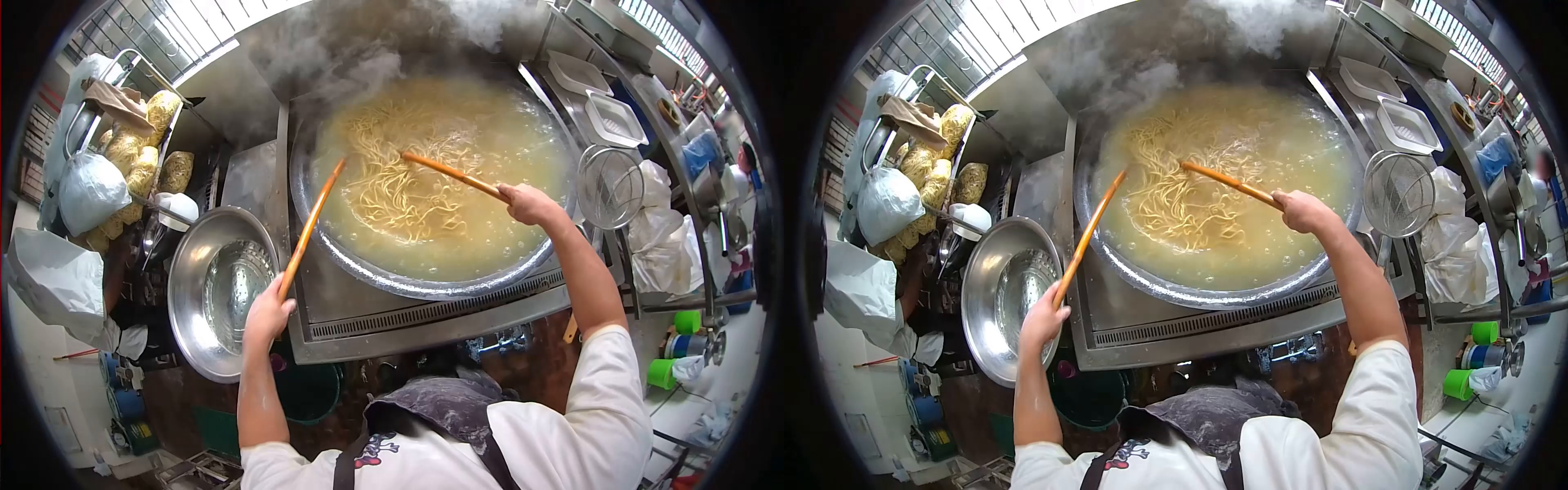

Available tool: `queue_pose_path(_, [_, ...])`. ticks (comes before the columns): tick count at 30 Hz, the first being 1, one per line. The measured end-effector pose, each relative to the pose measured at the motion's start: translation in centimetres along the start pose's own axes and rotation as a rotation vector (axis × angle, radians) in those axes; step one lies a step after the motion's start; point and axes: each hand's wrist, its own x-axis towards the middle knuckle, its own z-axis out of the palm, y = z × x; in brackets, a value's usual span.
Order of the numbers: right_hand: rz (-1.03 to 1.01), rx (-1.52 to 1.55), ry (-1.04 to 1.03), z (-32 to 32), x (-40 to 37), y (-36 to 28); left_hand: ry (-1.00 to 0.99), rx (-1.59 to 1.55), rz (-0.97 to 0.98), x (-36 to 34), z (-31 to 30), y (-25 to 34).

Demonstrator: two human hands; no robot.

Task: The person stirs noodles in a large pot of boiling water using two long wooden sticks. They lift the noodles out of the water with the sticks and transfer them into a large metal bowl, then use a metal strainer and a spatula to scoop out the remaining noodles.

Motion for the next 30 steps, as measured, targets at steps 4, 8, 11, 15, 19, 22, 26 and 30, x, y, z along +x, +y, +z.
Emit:
queue_pose_path(4, [0.02,0.02,0.013,-3.2,-5.3,2.3,0.06,0.154,0.147,12.2,4.3,4.2])
queue_pose_path(8, [0.05,0.02,0.04,-7.7,-12.2,5.0,0.049,0.265,0.199,20.9,5.9,12.0])
queue_pose_path(11, [0.225,0.097,0.106,-9.0,-13.7,6.1,0.052,0.203,0.252,22.5,7.6,11.5])
queue_pose_path(15, [0.212,-0.056,0.281,-8.4,-9.5,8.4,-0.028,-0.044,0.287,16.9,6.6,4.9])
queue_pose_path(19, [0.152,-0.034,0.219,-6.0,-4.3,8.1,-0.184,-0.355,-0.022,3.1,4.2,-3.0])
queue_pose_path(22, [0.068,0.038,0.129,-3.7,-1.1,5.8,-0.221,-0.468,-0.278,-5.6,0.9,-1.6])
queue_pose_path(26, [0.002,0.005,-0.007,-0.9,0.9,1.6,-0.128,-0.239,-0.246,-5.9,0.1,-0.5])
queue_pose_path(30, [-0.012,-0.037,-0.037,-1.5,-1.5,1.2,0.111,0.051,0.064,3.5,3.0,-0.5])
